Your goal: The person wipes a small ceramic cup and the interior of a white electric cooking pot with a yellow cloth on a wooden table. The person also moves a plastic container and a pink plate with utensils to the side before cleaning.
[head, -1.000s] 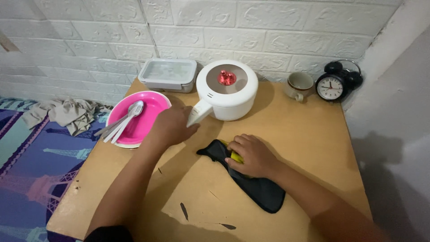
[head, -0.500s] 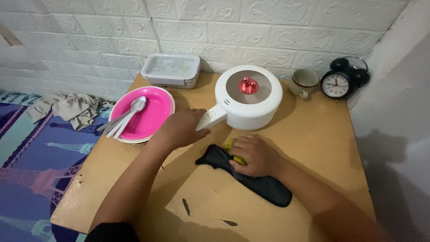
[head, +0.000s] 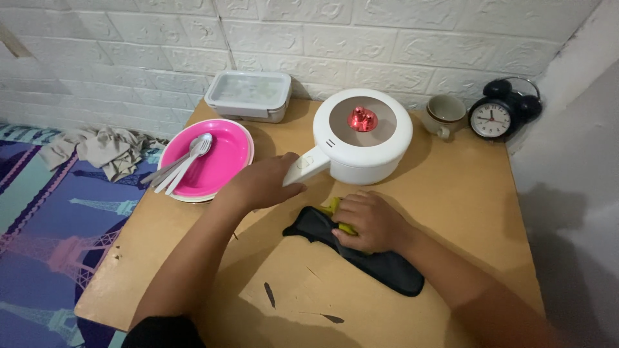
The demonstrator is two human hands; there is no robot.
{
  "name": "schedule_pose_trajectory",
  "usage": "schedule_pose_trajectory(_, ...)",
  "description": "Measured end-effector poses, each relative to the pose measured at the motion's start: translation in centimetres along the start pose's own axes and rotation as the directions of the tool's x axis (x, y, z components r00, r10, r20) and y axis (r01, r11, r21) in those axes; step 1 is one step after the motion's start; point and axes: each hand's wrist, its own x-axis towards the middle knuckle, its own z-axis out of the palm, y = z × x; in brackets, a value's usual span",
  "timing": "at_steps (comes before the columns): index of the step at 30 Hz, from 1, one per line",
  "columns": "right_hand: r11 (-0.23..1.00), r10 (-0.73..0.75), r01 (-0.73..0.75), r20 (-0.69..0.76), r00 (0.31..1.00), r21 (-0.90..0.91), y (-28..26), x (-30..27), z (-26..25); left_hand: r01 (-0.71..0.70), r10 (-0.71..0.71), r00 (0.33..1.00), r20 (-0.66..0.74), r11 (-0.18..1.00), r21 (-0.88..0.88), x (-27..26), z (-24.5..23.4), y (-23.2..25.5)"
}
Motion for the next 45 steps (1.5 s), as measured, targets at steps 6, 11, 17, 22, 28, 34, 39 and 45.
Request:
schedule_pose_trajectory(6, 1.000, 0.000, 0.000, -0.002, 1.000, -0.025, 0.6, -0.7, 0.5, 0.022, -0.023, 0.999, 0.024, 1.000, 0.009, -0.1, -0.2, 0.4)
schedule_pose_trajectory(11, 0.994, 0.080, -0.037, -0.460, 0.884, 0.102, 2.0, -1.5, -3.1, -0.022, 0.017, 0.991, 0.129, 0.999, 0.035, -0.9, -0.2, 0.7)
schedule_pose_trajectory(17, 0.760, 0.542, -0.624, -0.707, 0.454, 0.182, 11.2, -6.9, -3.5, -0.005, 0.031, 0.972, 0.235, 0.994, -0.112, -3.0, -4.6, 2.5)
schedule_pose_trajectory(22, 0.481, 0.799, -0.805, -0.551, 0.240, 0.346, 14.2, -8.6, -3.7, 0.013, -0.011, 0.998, -0.062, 1.000, 0.026, 5.5, -4.0, -6.7)
schedule_pose_trajectory(28, 0.420, 0.817, -0.852, -0.540, 0.203, 0.314, 15.1, -9.0, -3.3, 0.222, -0.090, 0.945, -0.313, 0.882, 0.416, 13.5, -2.9, -14.2)
schedule_pose_trajectory(34, 0.335, 0.879, -0.860, -0.456, 0.139, 0.384, 17.2, -9.7, -3.6, 0.239, -0.082, 0.936, -0.341, 0.861, 0.449, 18.9, -0.3, -18.0)
schedule_pose_trajectory(39, 0.180, 0.941, -0.912, -0.335, 0.050, 0.368, 17.8, -9.4, -4.1, 0.197, -0.012, 0.945, -0.326, 0.817, 0.542, 16.2, -1.1, -13.5)
schedule_pose_trajectory(45, 0.158, 0.958, -0.936, -0.278, 0.069, 0.315, 11.9, -4.1, -5.6, 0.092, 0.212, 0.890, -0.405, 0.784, 0.613, 18.9, 2.9, -9.6)
